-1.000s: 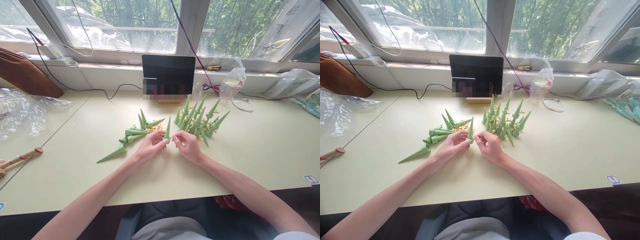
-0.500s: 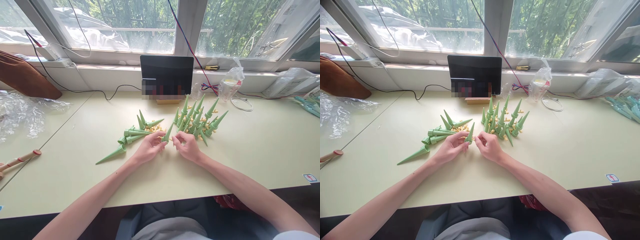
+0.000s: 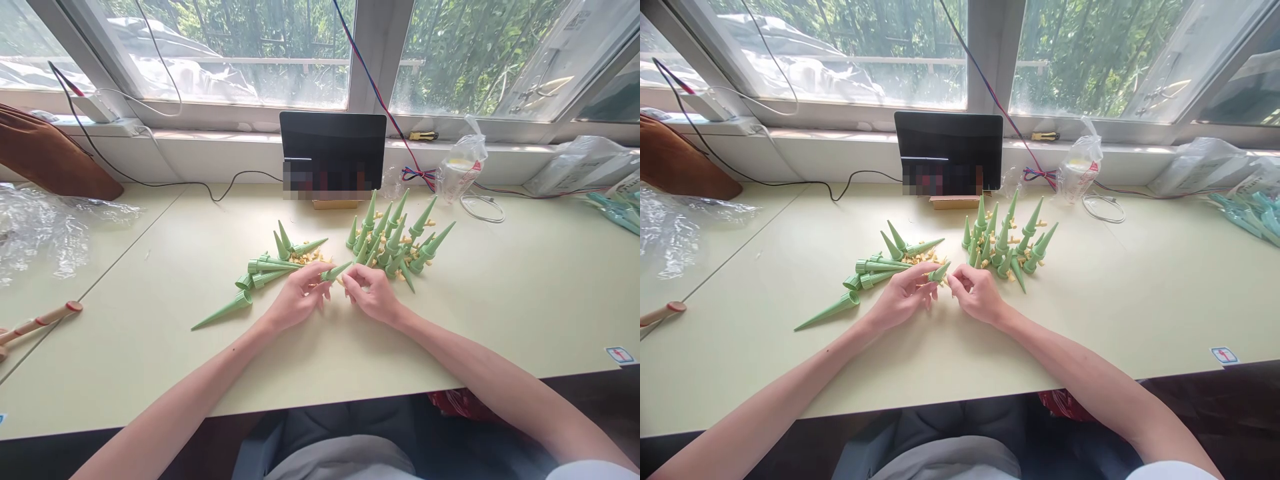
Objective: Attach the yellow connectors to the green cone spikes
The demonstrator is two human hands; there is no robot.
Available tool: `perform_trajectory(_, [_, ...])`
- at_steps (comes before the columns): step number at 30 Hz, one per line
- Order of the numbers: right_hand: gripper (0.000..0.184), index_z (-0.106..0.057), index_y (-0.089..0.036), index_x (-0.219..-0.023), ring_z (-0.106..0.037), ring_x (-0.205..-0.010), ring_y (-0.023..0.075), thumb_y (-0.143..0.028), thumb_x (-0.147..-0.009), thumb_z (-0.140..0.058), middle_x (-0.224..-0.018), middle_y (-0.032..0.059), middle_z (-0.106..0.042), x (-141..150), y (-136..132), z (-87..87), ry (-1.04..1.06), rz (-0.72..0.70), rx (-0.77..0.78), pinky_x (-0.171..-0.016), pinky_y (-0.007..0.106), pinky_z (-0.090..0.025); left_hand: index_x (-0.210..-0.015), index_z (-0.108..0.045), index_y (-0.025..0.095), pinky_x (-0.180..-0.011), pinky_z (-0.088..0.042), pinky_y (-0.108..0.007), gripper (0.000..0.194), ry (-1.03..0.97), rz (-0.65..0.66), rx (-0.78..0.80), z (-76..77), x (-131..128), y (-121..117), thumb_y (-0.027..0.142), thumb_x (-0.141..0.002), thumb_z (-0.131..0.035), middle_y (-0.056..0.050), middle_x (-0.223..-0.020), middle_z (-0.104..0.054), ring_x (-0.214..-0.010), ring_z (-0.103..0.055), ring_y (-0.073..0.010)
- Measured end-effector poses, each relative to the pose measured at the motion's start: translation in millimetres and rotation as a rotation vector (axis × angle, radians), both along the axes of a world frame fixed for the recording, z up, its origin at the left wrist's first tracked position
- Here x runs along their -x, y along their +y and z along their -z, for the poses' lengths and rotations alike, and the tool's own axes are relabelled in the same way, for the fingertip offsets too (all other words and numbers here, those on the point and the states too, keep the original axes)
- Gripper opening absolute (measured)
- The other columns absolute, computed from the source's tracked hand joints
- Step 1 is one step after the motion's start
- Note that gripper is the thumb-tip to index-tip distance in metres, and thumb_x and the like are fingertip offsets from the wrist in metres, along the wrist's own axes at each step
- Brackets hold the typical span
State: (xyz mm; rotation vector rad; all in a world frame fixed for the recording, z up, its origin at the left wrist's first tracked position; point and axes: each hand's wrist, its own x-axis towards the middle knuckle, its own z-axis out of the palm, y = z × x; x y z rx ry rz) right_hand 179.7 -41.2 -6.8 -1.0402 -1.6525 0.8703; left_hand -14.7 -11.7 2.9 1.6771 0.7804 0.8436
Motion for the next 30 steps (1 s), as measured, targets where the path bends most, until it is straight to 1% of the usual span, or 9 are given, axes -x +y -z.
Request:
perform_trajectory(2, [0.029,-0.056,-0.019,-0.076,-0.054,-0.05,0.0104,-0.04,-0.096,-0.053,-0.062,-0.0012,-0.058,0.3,-0.3,-0.1,0.001,-0.023,0.008,-0.05,0.024,-0.047,-0.122,-0.064,0.021,-0.054,-0.056,-0.026,0.033,0.002,0.004,-0.002,1.1,0.1,0.7,0.034,-0.092,-0.058,-0.01,-0.117,-0.06,-0.069,-0.061,-0.0119])
perform_trajectory(7, [0.029,-0.056,-0.019,-0.076,-0.053,-0.05,0.0101,-0.039,-0.096,-0.053,-0.063,-0.0006,-0.059,1.0,-1.2,-1.6,-0.024,-0.066,0.002,-0.047,0.023,-0.045,-0.122,-0.066,0.022,-0.056,-0.055,-0.025,0.033,0.056,-0.003,-0.019,-1.6,1.1,1.1,0.035,-0.093,-0.058,-0.009,-0.113,-0.062,-0.07,-0.06,-0.0127])
perform_trajectory(11, [0.03,-0.053,-0.02,-0.074,-0.054,-0.05,0.0105,-0.039,-0.097,-0.052,-0.063,-0.0008,-0.06,0.7,-1.3,-3.3,-0.052,-0.061,-0.013,-0.048,0.023,-0.045,-0.121,-0.067,0.023,-0.059,-0.052,-0.024,0.032,0.087,0.002,-0.047,-6.3,1.9,0.4,0.036,-0.094,-0.057,-0.008,-0.11,-0.065,-0.079,-0.061,-0.0161])
perform_trajectory(15, [0.029,-0.053,-0.02,-0.074,-0.056,-0.05,0.011,-0.038,-0.097,-0.052,-0.06,-0.0012,-0.059,0.5,-0.6,-2.3,-0.062,-0.055,-0.024,-0.048,0.023,-0.046,-0.124,-0.067,0.023,-0.061,-0.05,-0.023,0.034,0.106,0.012,-0.067,-7.3,2.6,0.8,0.036,-0.095,-0.056,-0.007,-0.106,-0.067,-0.084,-0.061,-0.0177])
perform_trajectory(18, [0.028,-0.054,-0.02,-0.073,-0.055,-0.049,0.0113,-0.036,-0.096,-0.053,-0.058,-0.0017,-0.058,0.4,0.1,-0.4,-0.06,-0.052,-0.034,-0.048,0.024,-0.046,-0.124,-0.067,0.024,-0.062,-0.049,-0.023,0.033,0.132,0.003,-0.121,-6.8,2.9,1.8,0.035,-0.095,-0.055,-0.008,-0.107,-0.067,-0.087,-0.06,-0.0184])
perform_trajectory(22, [0.027,-0.055,-0.02,-0.072,-0.051,-0.047,0.0111,-0.034,-0.096,-0.053,-0.056,-0.002,-0.056,0.1,0.7,1.1,-0.086,-0.042,-0.046,-0.046,0.024,-0.042,-0.123,-0.068,0.023,-0.063,-0.047,-0.024,0.033,0.199,0.0,-0.242,-7.2,4.1,3.1,0.033,-0.096,-0.053,-0.008,-0.103,-0.067,-0.087,-0.06,-0.0185])
perform_trajectory(27, [0.026,-0.057,-0.02,-0.074,-0.047,-0.049,0.011,-0.032,-0.096,-0.051,-0.059,-0.0018,-0.055,-0.5,1.3,3.3,-0.143,-0.053,-0.097,-0.047,0.024,-0.038,-0.126,-0.067,0.023,-0.06,-0.043,-0.025,0.034,0.312,0.005,-0.355,-6.6,6.6,3.1,0.032,-0.097,-0.049,-0.006,-0.091,-0.065,-0.076,-0.056,-0.0165])
perform_trajectory(30, [0.024,-0.058,-0.02,-0.074,-0.046,-0.051,0.0112,-0.029,-0.096,-0.052,-0.06,-0.0016,-0.056,-0.4,1.1,4.5,-0.168,-0.066,-0.137,-0.049,0.024,-0.038,-0.123,-0.068,0.022,-0.058,-0.041,-0.025,0.033,0.354,-0.007,-0.379,-5.2,7.3,2.4,0.032,-0.097,-0.049,-0.006,-0.092,-0.065,-0.074,-0.057,-0.0164])
